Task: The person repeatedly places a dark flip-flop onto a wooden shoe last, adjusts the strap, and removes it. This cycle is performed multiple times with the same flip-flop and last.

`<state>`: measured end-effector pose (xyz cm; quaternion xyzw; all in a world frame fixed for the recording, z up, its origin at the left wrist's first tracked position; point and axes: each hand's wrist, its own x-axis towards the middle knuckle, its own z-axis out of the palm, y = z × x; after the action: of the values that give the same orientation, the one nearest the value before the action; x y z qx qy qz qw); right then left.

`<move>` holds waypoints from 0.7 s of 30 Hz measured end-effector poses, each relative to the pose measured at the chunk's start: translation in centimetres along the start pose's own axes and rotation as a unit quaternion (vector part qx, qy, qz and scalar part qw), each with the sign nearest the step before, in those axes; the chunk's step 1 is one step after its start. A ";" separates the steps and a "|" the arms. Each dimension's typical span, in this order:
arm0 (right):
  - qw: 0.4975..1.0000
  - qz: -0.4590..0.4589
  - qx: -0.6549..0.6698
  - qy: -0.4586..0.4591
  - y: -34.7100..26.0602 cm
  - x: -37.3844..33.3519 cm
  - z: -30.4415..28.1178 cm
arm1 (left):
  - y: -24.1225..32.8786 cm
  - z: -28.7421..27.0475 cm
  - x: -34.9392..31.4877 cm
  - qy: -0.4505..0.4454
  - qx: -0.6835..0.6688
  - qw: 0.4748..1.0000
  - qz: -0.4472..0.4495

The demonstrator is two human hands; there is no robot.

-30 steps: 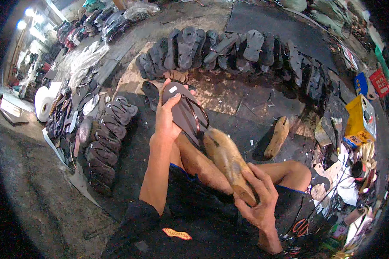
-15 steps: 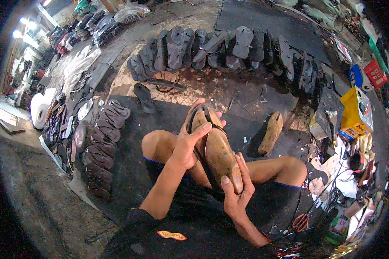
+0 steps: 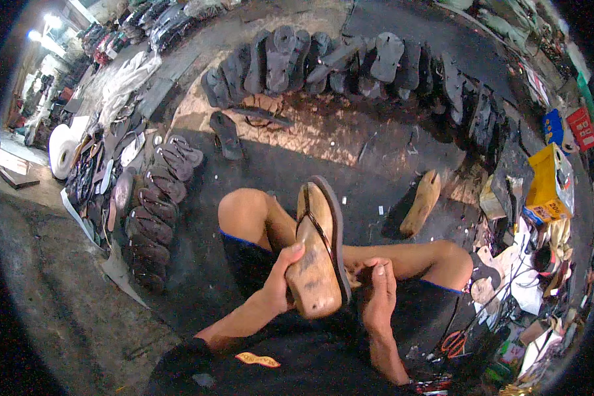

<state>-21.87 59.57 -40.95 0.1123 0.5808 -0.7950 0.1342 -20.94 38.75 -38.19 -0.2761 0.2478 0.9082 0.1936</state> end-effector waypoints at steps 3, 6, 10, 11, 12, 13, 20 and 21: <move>0.979 0.081 -0.172 -0.072 -2.9 -3.6 0.6 | -0.6 1.7 -4.0 0.002 0.022 0.998 -0.052; 0.972 0.166 -0.107 -0.125 -3.2 -5.7 -0.2 | -1.7 3.0 -6.9 0.055 -0.026 0.995 -0.075; 0.962 0.213 -0.006 -0.173 -1.0 -8.5 -2.9 | -2.3 -0.1 -7.1 -0.036 0.005 0.995 -0.094; 0.966 0.188 -0.027 -0.177 -0.9 -8.4 -3.4 | -2.3 -0.6 -7.3 -0.045 0.035 0.993 -0.103; 0.970 0.153 -0.044 -0.181 -0.9 -7.8 -3.4 | -1.6 0.1 -7.0 -0.078 0.099 0.988 -0.090; 0.973 0.174 -0.025 -0.148 -0.6 -7.7 -3.1 | -0.9 1.2 -7.5 -0.103 0.158 0.979 -0.079; 0.954 0.194 0.224 0.037 0.4 -4.5 0.9 | -1.5 5.6 -2.1 -0.060 0.396 0.906 0.138; 0.958 0.199 0.194 0.062 0.4 -3.9 0.9 | -1.3 6.1 -1.6 -0.029 0.389 0.911 0.131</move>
<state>-18.11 58.90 -39.75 0.2987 0.3882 -0.8411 0.2294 -21.55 42.87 -33.28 -0.1172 0.6098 0.7647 0.1721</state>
